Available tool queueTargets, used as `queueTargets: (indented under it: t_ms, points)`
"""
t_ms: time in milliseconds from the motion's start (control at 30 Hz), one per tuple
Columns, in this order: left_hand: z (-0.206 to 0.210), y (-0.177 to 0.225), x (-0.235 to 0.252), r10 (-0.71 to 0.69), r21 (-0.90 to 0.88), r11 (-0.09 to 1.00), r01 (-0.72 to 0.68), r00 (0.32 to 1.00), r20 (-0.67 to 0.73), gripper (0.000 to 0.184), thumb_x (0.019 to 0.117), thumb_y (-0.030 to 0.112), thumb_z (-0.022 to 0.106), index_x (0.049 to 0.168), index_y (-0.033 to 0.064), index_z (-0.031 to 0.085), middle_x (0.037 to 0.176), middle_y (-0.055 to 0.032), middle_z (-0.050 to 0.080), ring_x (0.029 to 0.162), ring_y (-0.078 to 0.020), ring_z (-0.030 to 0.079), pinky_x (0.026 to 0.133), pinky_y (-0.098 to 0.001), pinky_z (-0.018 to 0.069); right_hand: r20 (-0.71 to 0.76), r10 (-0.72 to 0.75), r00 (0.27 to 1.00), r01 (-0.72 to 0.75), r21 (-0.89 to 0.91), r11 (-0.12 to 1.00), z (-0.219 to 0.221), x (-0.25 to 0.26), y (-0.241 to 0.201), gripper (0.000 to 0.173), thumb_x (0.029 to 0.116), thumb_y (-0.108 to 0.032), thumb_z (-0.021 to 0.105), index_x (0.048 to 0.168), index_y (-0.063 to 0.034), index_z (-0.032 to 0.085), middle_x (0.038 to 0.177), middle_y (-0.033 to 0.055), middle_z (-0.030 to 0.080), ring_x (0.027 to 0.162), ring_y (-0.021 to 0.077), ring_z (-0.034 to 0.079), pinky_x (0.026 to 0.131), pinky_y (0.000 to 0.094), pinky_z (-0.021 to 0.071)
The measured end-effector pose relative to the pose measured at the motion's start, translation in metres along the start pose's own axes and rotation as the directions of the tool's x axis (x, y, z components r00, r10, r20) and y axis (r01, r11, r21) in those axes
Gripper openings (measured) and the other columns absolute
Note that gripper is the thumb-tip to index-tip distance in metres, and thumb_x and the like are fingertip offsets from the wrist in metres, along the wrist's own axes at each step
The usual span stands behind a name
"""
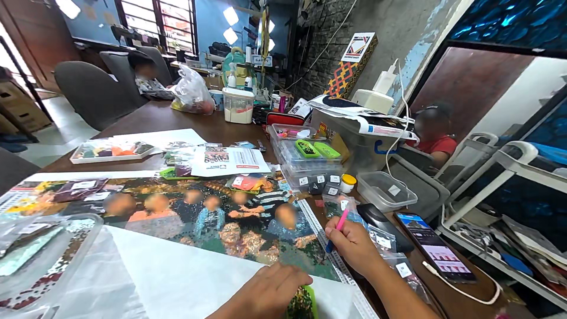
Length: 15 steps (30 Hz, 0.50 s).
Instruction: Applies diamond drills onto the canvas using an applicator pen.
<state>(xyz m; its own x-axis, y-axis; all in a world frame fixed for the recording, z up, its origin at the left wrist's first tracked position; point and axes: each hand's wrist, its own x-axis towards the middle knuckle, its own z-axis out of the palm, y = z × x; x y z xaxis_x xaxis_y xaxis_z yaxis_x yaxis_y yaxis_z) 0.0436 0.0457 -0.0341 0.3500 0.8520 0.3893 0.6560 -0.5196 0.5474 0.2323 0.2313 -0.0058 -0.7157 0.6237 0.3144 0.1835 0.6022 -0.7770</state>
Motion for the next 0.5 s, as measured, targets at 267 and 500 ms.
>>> queueTargets:
  t_ms: [267, 500]
  points:
    - [-0.0001, 0.0002, 0.0007, -0.01, -0.001, 1.0, 0.01, 1.0, 0.005, 0.086, 0.0725, 0.053, 0.084, 0.135, 0.0002, 0.057, 0.128, -0.0233, 0.064, 0.113, -0.0412, 0.063, 0.091, -0.0582, 0.0503, 0.003, -0.001, 1.0, 0.001, -0.032, 0.999, 0.0003, -0.0001, 0.0007, 0.025, 0.0995, -0.021, 0.046, 0.079, -0.0142, 0.06, 0.061, -0.012, 0.048, 0.053, -0.0053, 0.045, 0.052, 0.0142, 0.0383]
    - [0.0006, 0.0002, 0.0007, -0.004, -0.001, 1.0, 0.004, 1.0, -0.006, 0.086, 0.0722, 0.053, 0.084, 0.135, -0.0001, 0.058, 0.129, -0.0237, 0.064, 0.114, -0.0413, 0.063, 0.091, -0.0578, 0.0503, 0.007, 0.026, 1.0, -0.026, -0.048, 0.999, 0.0, -0.0004, -0.0013, 0.025, 0.0995, -0.021, 0.047, 0.079, -0.0137, 0.06, 0.061, -0.0115, 0.049, 0.053, -0.0051, 0.046, 0.051, 0.0144, 0.0389]
